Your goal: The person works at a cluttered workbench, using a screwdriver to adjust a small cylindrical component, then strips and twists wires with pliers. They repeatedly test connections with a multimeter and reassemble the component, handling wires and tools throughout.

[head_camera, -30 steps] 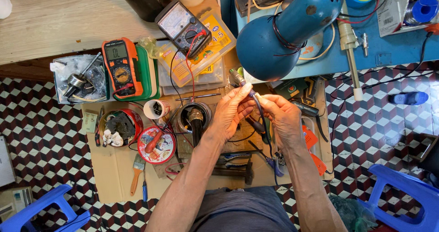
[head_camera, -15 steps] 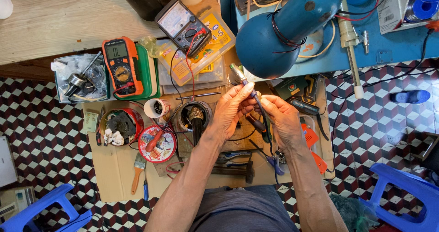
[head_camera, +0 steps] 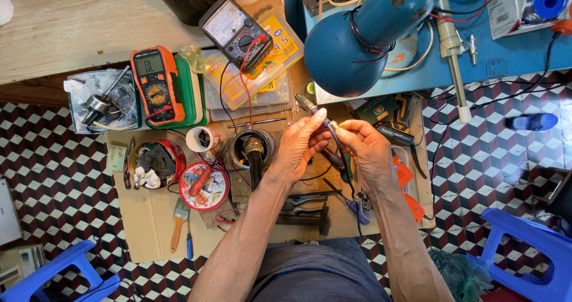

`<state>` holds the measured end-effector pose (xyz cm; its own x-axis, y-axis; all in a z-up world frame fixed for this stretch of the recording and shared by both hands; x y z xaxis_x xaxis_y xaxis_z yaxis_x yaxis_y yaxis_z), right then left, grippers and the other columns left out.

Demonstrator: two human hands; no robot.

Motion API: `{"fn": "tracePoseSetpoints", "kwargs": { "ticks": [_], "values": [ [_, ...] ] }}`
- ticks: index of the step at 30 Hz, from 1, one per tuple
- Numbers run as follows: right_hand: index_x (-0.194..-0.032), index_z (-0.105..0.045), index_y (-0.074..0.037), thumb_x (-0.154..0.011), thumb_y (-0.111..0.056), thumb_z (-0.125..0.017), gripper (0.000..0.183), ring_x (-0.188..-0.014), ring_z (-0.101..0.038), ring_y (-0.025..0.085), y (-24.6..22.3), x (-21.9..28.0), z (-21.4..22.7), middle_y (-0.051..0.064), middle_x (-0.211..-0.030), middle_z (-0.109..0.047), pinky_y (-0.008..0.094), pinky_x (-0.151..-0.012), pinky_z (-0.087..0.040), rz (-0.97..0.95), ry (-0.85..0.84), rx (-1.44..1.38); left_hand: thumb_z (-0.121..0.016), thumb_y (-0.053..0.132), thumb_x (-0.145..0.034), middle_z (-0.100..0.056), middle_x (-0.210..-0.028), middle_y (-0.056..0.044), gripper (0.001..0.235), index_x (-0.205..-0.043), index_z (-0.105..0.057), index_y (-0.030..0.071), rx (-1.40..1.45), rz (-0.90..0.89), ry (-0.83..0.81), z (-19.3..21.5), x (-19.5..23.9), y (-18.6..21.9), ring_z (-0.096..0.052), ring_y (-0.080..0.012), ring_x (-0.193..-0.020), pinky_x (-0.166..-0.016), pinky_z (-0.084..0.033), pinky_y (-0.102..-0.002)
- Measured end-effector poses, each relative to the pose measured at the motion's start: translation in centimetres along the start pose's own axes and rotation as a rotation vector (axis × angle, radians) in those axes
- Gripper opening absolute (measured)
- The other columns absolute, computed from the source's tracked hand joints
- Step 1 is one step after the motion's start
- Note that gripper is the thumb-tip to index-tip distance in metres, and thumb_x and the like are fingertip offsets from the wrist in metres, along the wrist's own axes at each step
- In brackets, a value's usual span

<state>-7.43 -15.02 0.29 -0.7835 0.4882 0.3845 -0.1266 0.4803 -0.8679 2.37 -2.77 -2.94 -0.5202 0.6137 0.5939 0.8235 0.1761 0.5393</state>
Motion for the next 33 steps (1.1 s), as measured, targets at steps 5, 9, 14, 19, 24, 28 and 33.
{"fn": "tracePoseSetpoints", "kwargs": {
  "ticks": [5,9,14,19,24,28,33],
  "values": [
    [-0.113,-0.066,0.0,-0.095,-0.009,-0.073,0.021,-0.082,-0.062,0.006,-0.4,0.3,0.0,0.003,-0.096,-0.071,0.02,-0.075,-0.05,0.024,-0.002,0.054,-0.078,0.036,-0.091,-0.073,-0.088,-0.001,0.033,-0.1,-0.065,0.007,-0.136,-0.094,0.026,-0.2,-0.2,0.4,-0.067,-0.0055,-0.072,-0.066,-0.053,-0.02],
    [-0.113,-0.066,-0.001,-0.095,-0.008,-0.072,0.021,-0.087,-0.064,0.007,-0.3,0.4,0.0,0.004,-0.1,-0.072,0.02,-0.08,-0.051,0.01,-0.006,0.041,-0.079,0.038,-0.086,-0.075,-0.089,-0.005,0.04,-0.102,-0.063,0.004,-0.31,-0.195,0.082,-0.5,0.2,1.2,-0.068,-0.0071,-0.073,-0.067,-0.056,-0.021],
    [-0.111,-0.066,0.001,-0.093,-0.005,-0.071,0.019,-0.095,-0.067,0.008,0.0,0.4,0.1,0.005,-0.104,-0.072,0.02,-0.086,-0.054,-0.006,-0.024,-0.065,-0.078,0.039,-0.087,-0.076,-0.091,-0.006,0.045,-0.107,-0.06,0.003,-0.305,-0.214,0.048,-1.0,0.8,1.5,-0.067,-0.0085,-0.076,-0.07,-0.055,-0.021],
    [-0.116,-0.067,0.003,-0.096,-0.004,-0.071,0.021,-0.092,-0.065,0.009,0.0,0.5,0.3,0.007,-0.104,-0.07,0.021,-0.084,-0.053,-0.016,-0.032,-0.042,-0.084,0.026,-0.084,-0.072,-0.09,-0.007,0.044,-0.11,-0.057,0.002,-0.234,-0.219,-0.011,-1.3,1.1,1.0,-0.063,-0.0104,-0.074,-0.067,-0.052,-0.023],
    [-0.121,-0.066,0.007,-0.104,-0.016,-0.06,0.029,-0.096,-0.067,0.013,-0.6,1.2,0.8,0.012,-0.108,-0.071,0.026,-0.088,-0.055,-0.055,-0.012,-0.111,-0.083,0.022,-0.081,-0.072,-0.089,-0.007,0.044,-0.112,-0.057,0.005,-0.197,-0.191,0.082,-0.8,0.5,0.5,-0.067,-0.0115,-0.073,-0.069,-0.058,-0.023],
    [-0.122,-0.064,0.008,-0.103,-0.023,-0.055,0.037,-0.1,-0.07,0.018,-2.0,2.8,1.5,0.016,-0.108,-0.072,0.031,-0.095,-0.057,0.023,0.032,-0.057,-0.08,0.018,-0.085,-0.075,-0.096,-0.007,0.033,-0.109,-0.061,0.006,-0.013,-0.11,0.057,-0.4,0.4,-0.1,-0.068,-0.0094,-0.077,-0.07,-0.058,-0.021],
    [-0.128,-0.063,0.006,-0.103,-0.023,-0.057,0.038,-0.101,-0.07,0.019,-2.1,5.2,1.7,0.014,-0.112,-0.07,0.03,-0.092,-0.055,0.1,0.072,0.169,-0.077,0.014,-0.089,-0.074,-0.098,-0.005,0.02,-0.104,-0.064,0.01,0.101,-0.11,0.07,0.4,0.5,-0.8,-0.066,-0.0077,-0.077,-0.072,-0.058,-0.022]
  ]
}}
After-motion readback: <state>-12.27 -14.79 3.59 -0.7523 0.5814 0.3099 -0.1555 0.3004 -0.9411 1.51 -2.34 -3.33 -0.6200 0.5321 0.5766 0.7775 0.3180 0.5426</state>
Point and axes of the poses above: each hand's wrist, its own x-axis away from the middle knuckle, its own z-axis out of the back of the hand, y = z × x, the point moved 5 cm from there along -x, towards the middle knuckle
